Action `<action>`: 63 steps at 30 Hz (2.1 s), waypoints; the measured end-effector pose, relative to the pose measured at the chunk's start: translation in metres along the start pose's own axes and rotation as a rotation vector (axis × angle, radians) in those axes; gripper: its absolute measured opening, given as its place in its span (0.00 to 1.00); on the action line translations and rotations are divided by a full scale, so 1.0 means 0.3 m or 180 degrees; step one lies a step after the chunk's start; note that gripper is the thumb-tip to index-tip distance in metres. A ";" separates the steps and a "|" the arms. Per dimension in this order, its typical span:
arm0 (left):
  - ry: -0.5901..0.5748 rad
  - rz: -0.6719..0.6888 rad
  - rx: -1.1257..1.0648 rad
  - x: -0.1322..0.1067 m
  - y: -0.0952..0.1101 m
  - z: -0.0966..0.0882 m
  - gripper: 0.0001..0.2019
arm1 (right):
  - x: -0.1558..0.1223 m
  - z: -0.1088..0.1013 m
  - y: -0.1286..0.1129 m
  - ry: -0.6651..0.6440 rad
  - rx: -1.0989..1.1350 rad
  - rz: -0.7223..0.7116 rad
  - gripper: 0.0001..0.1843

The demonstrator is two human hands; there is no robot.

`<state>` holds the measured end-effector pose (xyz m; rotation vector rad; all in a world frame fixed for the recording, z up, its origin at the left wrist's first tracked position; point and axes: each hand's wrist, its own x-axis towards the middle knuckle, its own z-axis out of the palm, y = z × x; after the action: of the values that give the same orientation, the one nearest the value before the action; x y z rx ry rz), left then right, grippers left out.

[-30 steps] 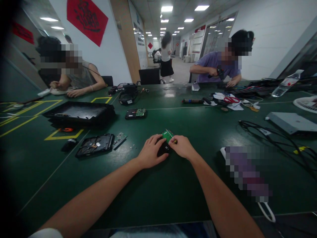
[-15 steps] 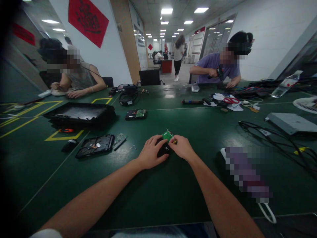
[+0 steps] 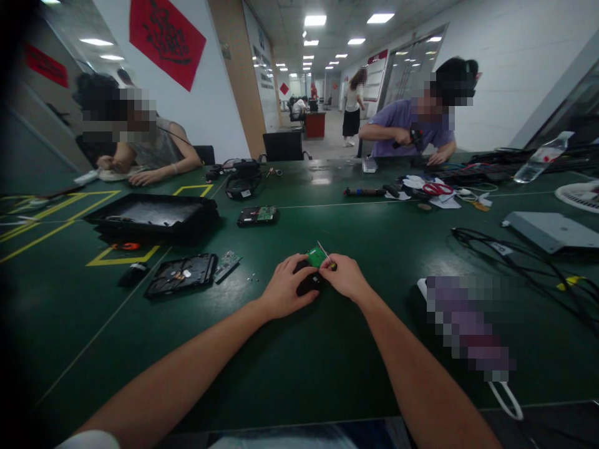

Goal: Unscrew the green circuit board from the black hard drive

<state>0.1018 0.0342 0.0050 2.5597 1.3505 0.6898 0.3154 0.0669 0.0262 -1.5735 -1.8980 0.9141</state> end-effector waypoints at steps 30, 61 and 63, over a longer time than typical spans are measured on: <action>-0.0044 -0.0065 0.0042 0.001 0.006 -0.006 0.29 | 0.001 0.003 -0.005 0.0007 0.0145 0.0137 0.05; -0.0039 -0.0704 0.0401 -0.020 0.110 -0.021 0.43 | 0.052 -0.022 0.050 0.0857 0.0663 0.0437 0.12; -0.0133 -0.0829 0.0506 -0.031 0.161 -0.032 0.40 | 0.054 -0.025 0.055 0.0859 0.0667 0.0444 0.12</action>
<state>0.1286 -0.0019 0.0275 2.4309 1.7463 0.4980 0.3283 0.0858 0.0180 -1.6248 -1.4744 0.8767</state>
